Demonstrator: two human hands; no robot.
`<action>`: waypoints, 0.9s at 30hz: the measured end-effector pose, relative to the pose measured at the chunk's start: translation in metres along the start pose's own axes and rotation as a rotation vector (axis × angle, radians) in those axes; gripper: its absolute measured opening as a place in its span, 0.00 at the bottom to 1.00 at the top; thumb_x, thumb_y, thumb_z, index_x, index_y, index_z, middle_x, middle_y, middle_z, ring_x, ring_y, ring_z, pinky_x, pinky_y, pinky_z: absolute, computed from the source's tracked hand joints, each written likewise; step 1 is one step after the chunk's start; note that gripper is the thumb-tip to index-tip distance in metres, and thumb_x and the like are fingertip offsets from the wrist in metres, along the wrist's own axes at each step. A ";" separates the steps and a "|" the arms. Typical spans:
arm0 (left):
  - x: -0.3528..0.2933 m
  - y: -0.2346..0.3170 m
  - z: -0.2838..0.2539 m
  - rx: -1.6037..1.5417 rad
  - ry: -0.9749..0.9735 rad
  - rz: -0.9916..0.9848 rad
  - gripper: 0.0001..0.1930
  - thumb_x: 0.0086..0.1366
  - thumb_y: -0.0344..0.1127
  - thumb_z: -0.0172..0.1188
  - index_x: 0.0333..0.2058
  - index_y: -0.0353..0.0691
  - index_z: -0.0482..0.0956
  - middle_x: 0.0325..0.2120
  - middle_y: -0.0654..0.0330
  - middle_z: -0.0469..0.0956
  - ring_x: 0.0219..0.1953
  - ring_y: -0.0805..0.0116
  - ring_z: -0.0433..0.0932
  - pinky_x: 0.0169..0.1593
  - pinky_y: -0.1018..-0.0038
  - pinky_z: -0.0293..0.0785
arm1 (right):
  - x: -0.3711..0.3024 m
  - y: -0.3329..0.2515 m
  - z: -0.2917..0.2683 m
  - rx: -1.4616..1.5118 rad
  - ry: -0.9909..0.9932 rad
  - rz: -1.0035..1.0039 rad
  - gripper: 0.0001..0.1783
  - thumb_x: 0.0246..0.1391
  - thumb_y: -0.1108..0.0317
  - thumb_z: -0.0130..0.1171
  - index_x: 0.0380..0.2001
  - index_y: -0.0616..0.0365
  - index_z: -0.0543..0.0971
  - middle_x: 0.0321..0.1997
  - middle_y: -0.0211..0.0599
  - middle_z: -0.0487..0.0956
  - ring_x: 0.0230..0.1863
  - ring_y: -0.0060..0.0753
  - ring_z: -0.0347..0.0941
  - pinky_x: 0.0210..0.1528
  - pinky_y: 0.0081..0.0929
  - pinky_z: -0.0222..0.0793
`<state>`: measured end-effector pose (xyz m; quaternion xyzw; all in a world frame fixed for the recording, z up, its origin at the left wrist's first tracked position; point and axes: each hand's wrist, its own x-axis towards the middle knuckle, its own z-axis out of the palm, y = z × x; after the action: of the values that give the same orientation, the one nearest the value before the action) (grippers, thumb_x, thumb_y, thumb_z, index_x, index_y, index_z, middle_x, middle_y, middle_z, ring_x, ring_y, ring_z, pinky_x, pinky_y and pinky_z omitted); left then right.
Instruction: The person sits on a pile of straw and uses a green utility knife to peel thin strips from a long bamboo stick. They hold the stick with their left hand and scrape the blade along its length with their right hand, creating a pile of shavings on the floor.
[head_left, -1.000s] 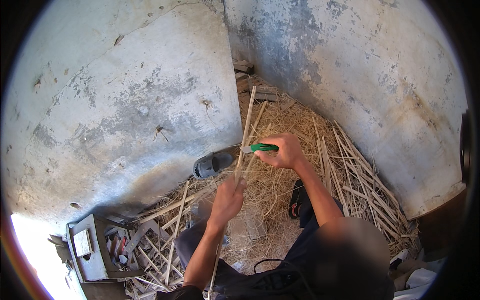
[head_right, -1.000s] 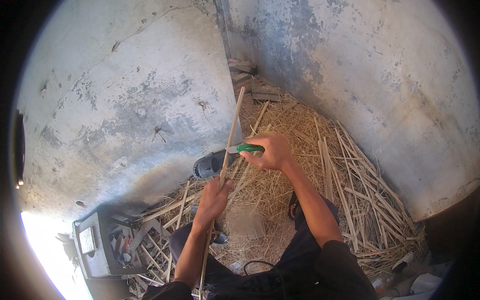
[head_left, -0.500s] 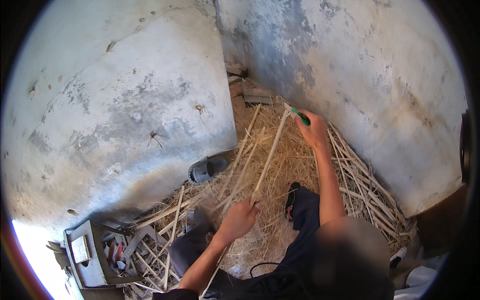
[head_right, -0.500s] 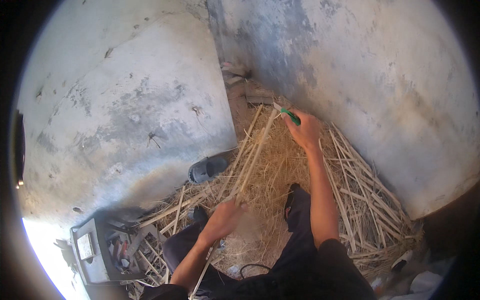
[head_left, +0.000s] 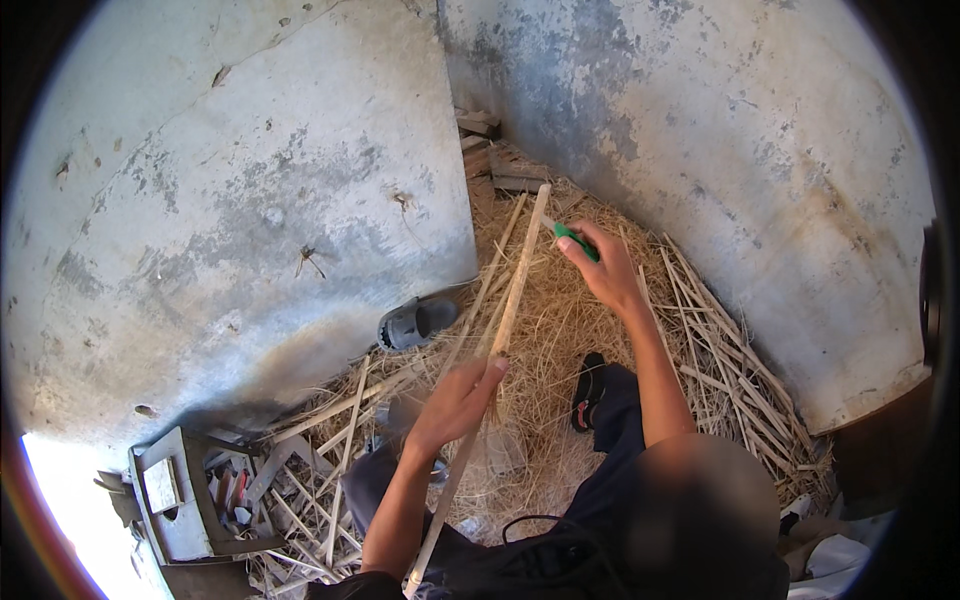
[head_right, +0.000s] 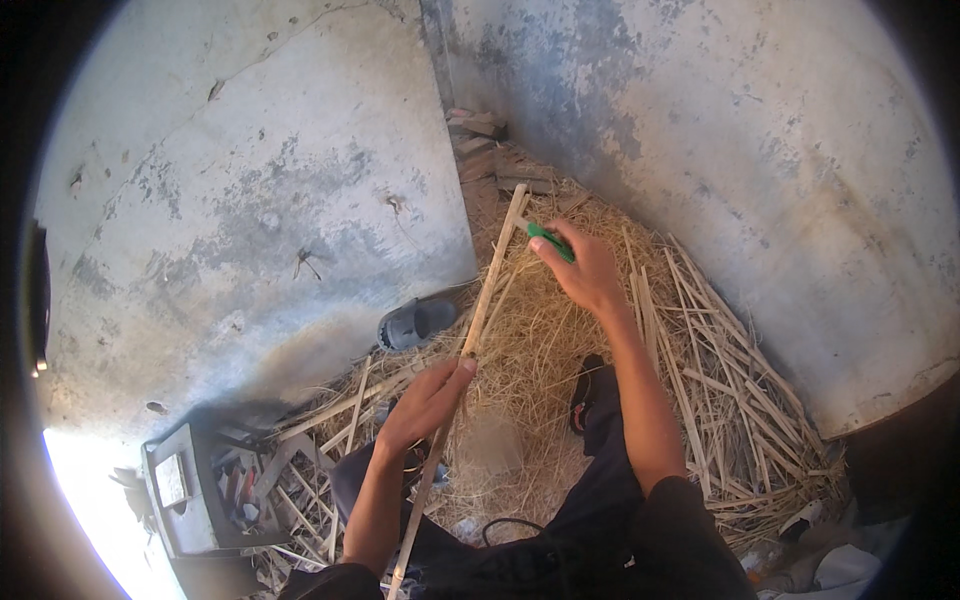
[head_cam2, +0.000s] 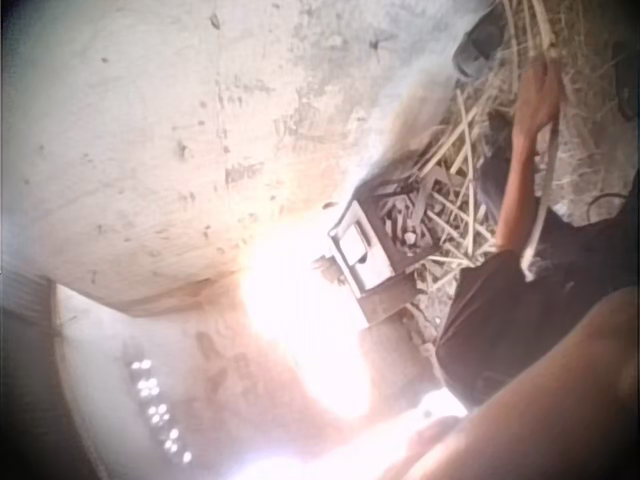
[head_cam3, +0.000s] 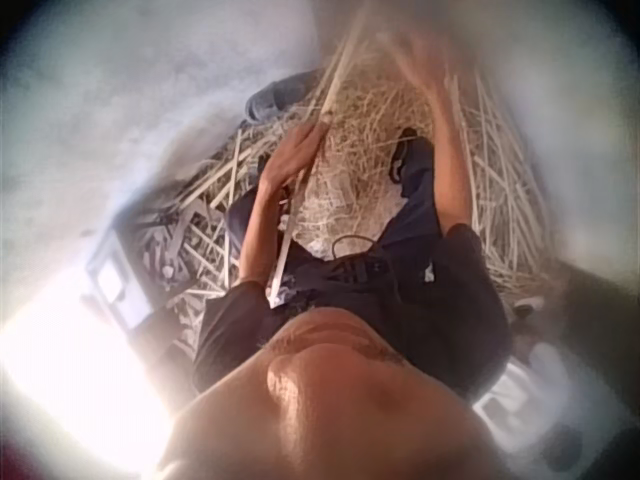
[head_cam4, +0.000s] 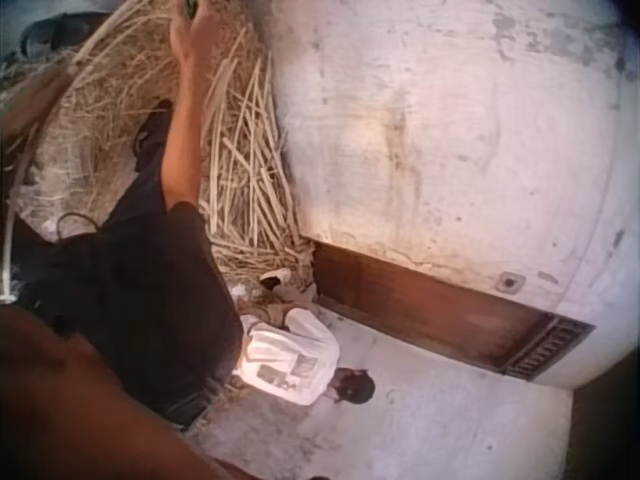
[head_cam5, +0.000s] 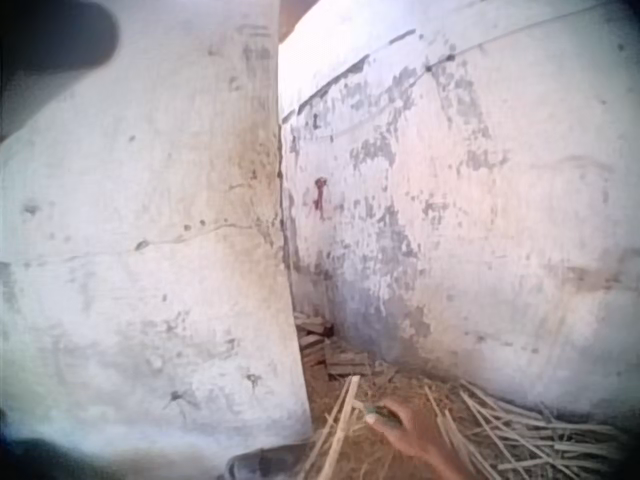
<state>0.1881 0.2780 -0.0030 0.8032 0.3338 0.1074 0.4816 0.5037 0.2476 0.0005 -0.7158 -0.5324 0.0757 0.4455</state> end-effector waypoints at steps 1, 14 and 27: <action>0.003 -0.006 0.003 0.036 0.080 0.112 0.27 0.80 0.54 0.50 0.34 0.31 0.76 0.26 0.55 0.72 0.33 0.60 0.72 0.42 0.60 0.69 | 0.000 0.000 0.002 -0.002 -0.021 -0.036 0.31 0.68 0.35 0.55 0.47 0.53 0.84 0.21 0.30 0.76 0.19 0.25 0.67 0.26 0.33 0.61; 0.002 -0.001 -0.004 -0.419 0.096 -0.055 0.25 0.80 0.55 0.45 0.32 0.39 0.72 0.22 0.64 0.65 0.27 0.69 0.67 0.39 0.68 0.69 | -0.018 -0.029 0.027 0.116 -0.335 -0.176 0.31 0.66 0.36 0.58 0.43 0.56 0.86 0.20 0.34 0.76 0.20 0.33 0.71 0.28 0.35 0.64; -0.002 0.001 -0.011 -0.659 0.103 -0.096 0.23 0.82 0.57 0.40 0.30 0.48 0.61 0.21 0.71 0.57 0.21 0.77 0.55 0.26 0.73 0.55 | -0.034 -0.068 0.044 0.048 -0.316 -0.443 0.20 0.67 0.49 0.62 0.44 0.55 0.87 0.31 0.39 0.85 0.29 0.42 0.81 0.32 0.36 0.73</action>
<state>0.1821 0.2841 0.0040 0.5813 0.3425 0.2273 0.7022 0.4168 0.2460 0.0106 -0.5505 -0.7370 0.0998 0.3792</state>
